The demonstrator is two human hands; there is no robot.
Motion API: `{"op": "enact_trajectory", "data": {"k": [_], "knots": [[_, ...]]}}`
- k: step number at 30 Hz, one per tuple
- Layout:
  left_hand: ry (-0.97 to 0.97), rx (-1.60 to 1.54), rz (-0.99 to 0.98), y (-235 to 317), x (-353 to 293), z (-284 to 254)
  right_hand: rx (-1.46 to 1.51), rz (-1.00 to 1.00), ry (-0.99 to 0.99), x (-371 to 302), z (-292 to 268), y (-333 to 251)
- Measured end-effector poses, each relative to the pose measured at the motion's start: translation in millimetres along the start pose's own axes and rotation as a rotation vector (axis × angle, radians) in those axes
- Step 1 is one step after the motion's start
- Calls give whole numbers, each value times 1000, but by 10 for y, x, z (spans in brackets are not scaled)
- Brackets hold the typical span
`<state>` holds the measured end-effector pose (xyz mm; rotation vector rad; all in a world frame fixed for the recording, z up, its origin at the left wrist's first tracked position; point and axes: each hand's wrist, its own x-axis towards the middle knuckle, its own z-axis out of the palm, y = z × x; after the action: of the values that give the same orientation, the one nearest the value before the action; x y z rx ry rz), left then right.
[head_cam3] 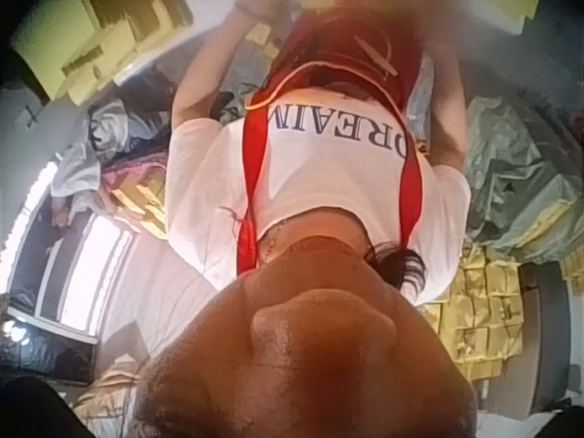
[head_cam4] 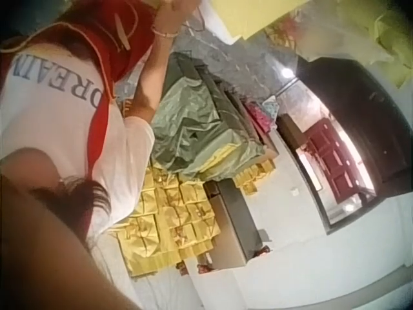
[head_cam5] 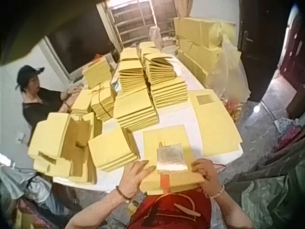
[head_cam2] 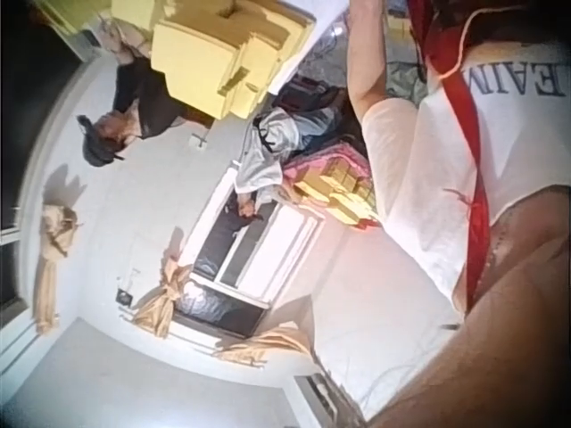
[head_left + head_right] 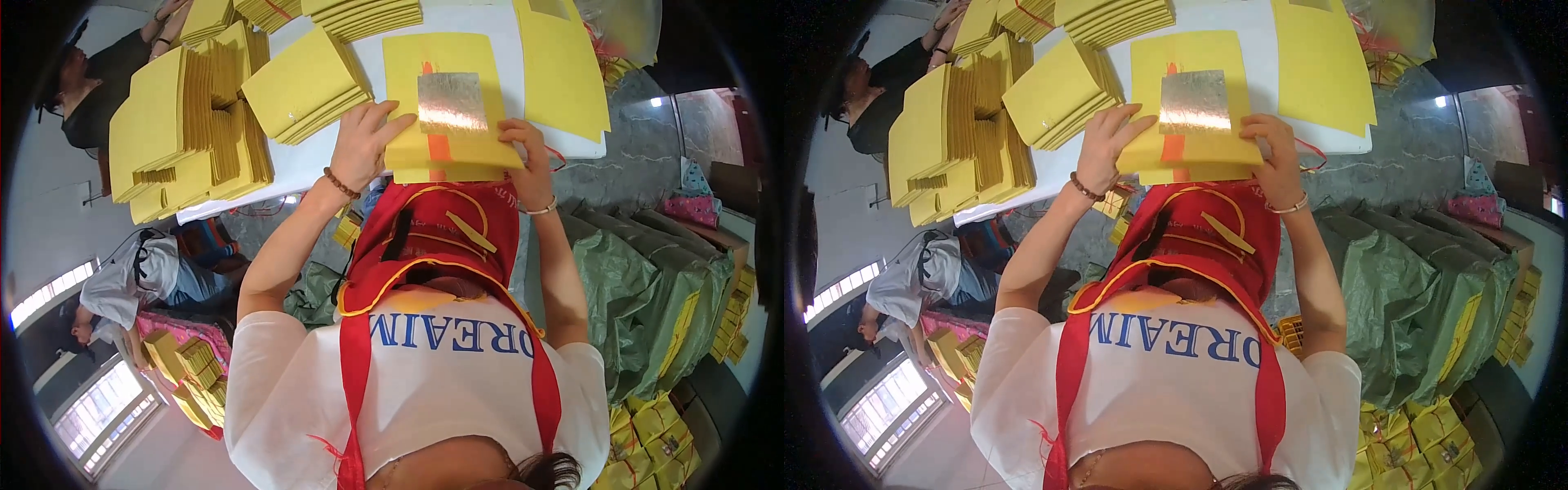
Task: Folding yellow joss paper sheets with foil centers at a workstation.
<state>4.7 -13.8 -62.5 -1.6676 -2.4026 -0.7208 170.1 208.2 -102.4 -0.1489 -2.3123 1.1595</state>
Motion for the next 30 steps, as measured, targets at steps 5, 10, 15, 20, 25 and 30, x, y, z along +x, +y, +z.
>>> {"op": "enact_trajectory", "data": {"k": [5,10,15,20,25,30], "knots": [[-26,-15,147,167,-162,-177,-126,-91,67,-68,-50,-262],[-92,-167,177,243,-329,-156,-123,-164,-266,-85,-154,-350],[-73,-356,-28,225,-230,-72,80,-60,-229,-98,-73,-206],[-142,-585,-478,263,-82,-14,416,530,-174,-88,9,-304],[-175,-671,-659,147,-67,141,533,510,153,-17,155,-447],[-236,-647,-763,37,-59,243,207,529,-11,-5,95,-319]]}}
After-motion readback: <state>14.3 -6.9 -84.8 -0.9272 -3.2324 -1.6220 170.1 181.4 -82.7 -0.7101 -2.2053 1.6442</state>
